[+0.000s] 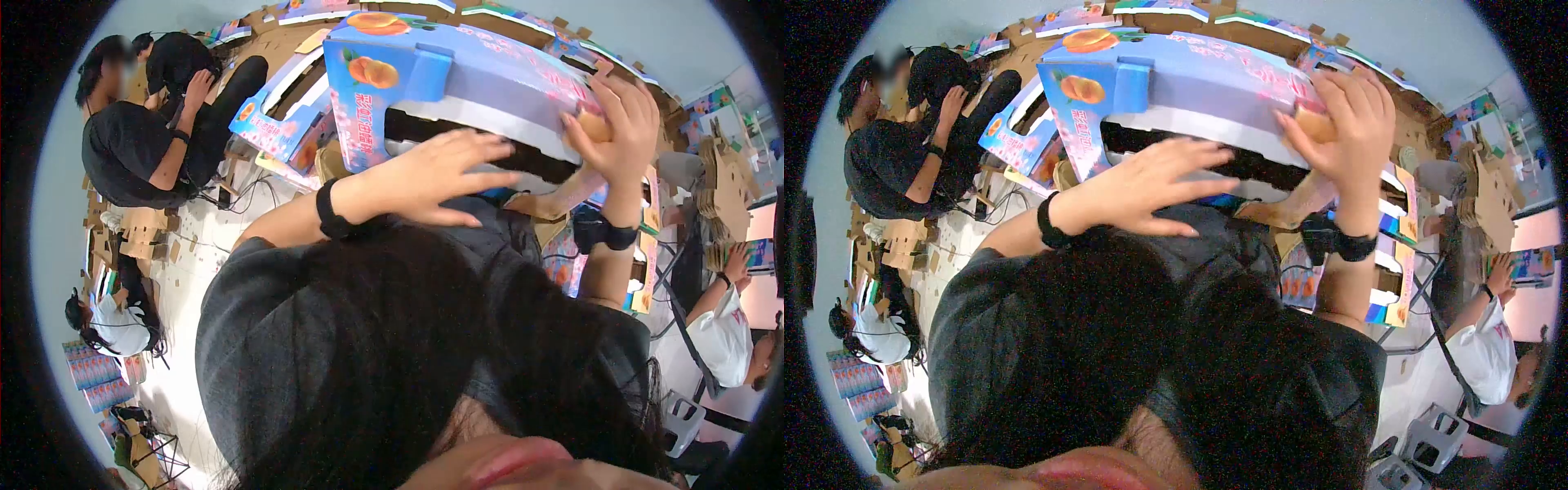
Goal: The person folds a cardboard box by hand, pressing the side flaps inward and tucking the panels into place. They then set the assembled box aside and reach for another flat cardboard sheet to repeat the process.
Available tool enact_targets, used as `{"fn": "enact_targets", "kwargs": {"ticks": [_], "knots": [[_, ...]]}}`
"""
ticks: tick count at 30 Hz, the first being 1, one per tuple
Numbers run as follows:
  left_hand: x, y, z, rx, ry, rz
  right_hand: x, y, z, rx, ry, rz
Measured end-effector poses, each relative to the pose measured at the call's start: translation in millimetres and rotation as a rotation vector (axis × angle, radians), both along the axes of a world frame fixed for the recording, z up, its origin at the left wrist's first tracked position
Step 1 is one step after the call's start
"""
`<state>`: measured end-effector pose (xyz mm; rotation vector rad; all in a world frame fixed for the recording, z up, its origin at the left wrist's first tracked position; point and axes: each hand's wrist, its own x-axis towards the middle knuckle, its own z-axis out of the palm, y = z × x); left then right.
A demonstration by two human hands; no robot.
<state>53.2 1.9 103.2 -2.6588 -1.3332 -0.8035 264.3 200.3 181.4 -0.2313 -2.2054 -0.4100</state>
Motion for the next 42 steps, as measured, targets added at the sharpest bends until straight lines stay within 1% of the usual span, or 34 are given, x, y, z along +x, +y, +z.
{"fn": "enact_targets", "kwargs": {"ticks": [2,3,6,8,9,10,12,13,14,16,18,19,21,24,27,29,30,32,34,35,37,38,40,42], "knots": [[-10,9,-16,0.052,0.073,0.148,-22,-7,-24,0.214,0.237,-0.028],[-17,15,-27,0.041,0.099,0.186,-30,-11,-41,0.090,0.297,0.083],[-30,28,-48,0.039,0.099,0.201,-44,-24,-95,-0.136,0.171,0.078],[-38,40,-50,0.100,0.147,0.200,-48,-24,-117,-0.220,0.069,0.084],[-45,48,-49,0.117,0.131,0.190,-50,-21,-122,-0.241,0.005,0.056],[-49,55,-47,0.135,0.115,0.179,-51,-11,-129,-0.286,0.021,0.111],[-56,68,-42,0.154,0.131,0.201,-51,1,-137,-0.302,0.067,0.035],[-61,75,-44,0.175,0.133,0.213,-52,8,-136,-0.277,0.036,0.034],[-66,81,-47,0.194,0.136,0.225,-54,22,-146,-0.378,-0.060,0.030],[-78,92,-61,0.220,0.159,0.315,-59,35,-165,-0.348,-0.189,-0.035],[-88,98,-73,0.201,0.200,0.447,-68,47,-164,-0.453,-0.269,-0.054],[-93,101,-76,0.192,0.191,0.455,-71,49,-162,-0.509,-0.307,-0.064],[-101,107,-80,0.174,0.176,0.464,-76,46,-160,-0.471,-0.350,-0.086],[-105,109,-89,0.063,0.041,0.446,-78,48,-163,-0.478,-0.398,-0.113],[-105,105,-85,0.055,-0.113,0.391,-70,47,-168,-0.454,-0.413,-0.094],[-112,103,-77,0.143,-0.175,0.392,-65,48,-168,-0.397,-0.392,-0.088],[-118,101,-73,0.186,-0.208,0.391,-63,50,-166,-0.432,-0.406,-0.061],[-129,87,-72,0.237,-0.296,0.473,-61,53,-163,-0.506,-0.436,-0.001],[-142,70,-71,0.269,-0.404,0.560,-62,53,-164,-0.486,-0.385,0.015],[-146,61,-71,0.245,-0.511,0.581,-62,53,-163,-0.474,-0.358,0.024],[-151,40,-75,0.194,-0.727,0.616,-61,54,-154,-0.566,-0.399,0.087],[-154,29,-78,0.163,-0.780,0.619,-58,55,-148,-0.613,-0.422,0.118],[-155,7,-80,0.099,-0.887,0.624,-53,52,-141,-0.620,-0.406,0.170],[-152,-11,-76,0.021,-0.909,0.649,-45,43,-133,-0.628,-0.416,0.194]]}}
